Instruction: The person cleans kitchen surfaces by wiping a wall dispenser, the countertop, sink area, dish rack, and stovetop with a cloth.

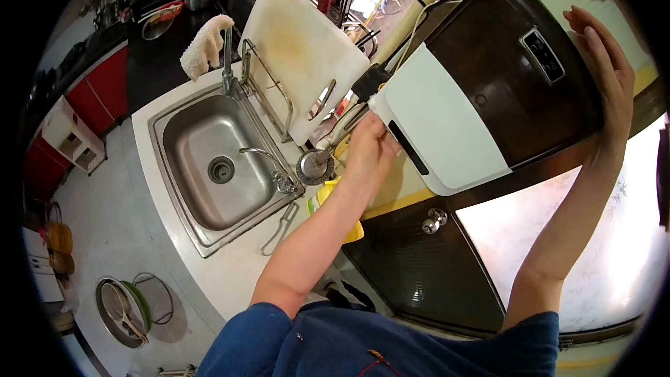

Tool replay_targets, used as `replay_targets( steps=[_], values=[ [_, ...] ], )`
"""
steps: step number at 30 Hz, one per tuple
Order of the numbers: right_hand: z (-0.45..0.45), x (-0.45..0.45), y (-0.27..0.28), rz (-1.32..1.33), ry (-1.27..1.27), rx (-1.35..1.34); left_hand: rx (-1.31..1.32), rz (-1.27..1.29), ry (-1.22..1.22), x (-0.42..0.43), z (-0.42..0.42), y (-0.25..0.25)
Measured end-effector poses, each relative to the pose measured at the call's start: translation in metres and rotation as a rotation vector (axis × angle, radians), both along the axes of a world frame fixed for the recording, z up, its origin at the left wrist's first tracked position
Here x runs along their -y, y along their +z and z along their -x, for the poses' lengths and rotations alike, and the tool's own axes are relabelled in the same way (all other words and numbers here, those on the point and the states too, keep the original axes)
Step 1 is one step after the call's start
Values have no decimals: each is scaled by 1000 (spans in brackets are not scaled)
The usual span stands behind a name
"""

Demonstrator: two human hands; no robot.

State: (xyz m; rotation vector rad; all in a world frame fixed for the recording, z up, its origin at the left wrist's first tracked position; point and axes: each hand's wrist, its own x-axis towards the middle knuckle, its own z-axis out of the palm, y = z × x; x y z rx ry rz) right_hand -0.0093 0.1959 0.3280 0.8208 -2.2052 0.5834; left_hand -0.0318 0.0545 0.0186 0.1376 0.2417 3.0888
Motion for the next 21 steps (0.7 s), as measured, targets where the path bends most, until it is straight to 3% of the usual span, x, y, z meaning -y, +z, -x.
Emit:
replay_targets(
  steps=[3,5,10,12,13,16,19,21],
  values=[
    [3,-4,2,-19,-8,-9,113,-67,-119,-24,-21,-10],
    [4,-5,4,-27,0,30,76,79,-219,-42,-41,-27],
    [-8,9,-3,-46,-30,27,9,48,-385,-20,-77,-43],
    [-22,33,-14,119,-30,26,61,45,-337,1,-79,-42],
    [-22,29,-14,98,79,35,16,32,-330,10,-77,-45],
    [-17,28,-13,141,0,6,-25,14,-287,26,-78,-34],
    [109,-119,34,347,310,251,8,110,-203,31,-62,-45],
    [91,-100,29,391,205,225,94,220,-52,32,-44,-48]
  ],
)
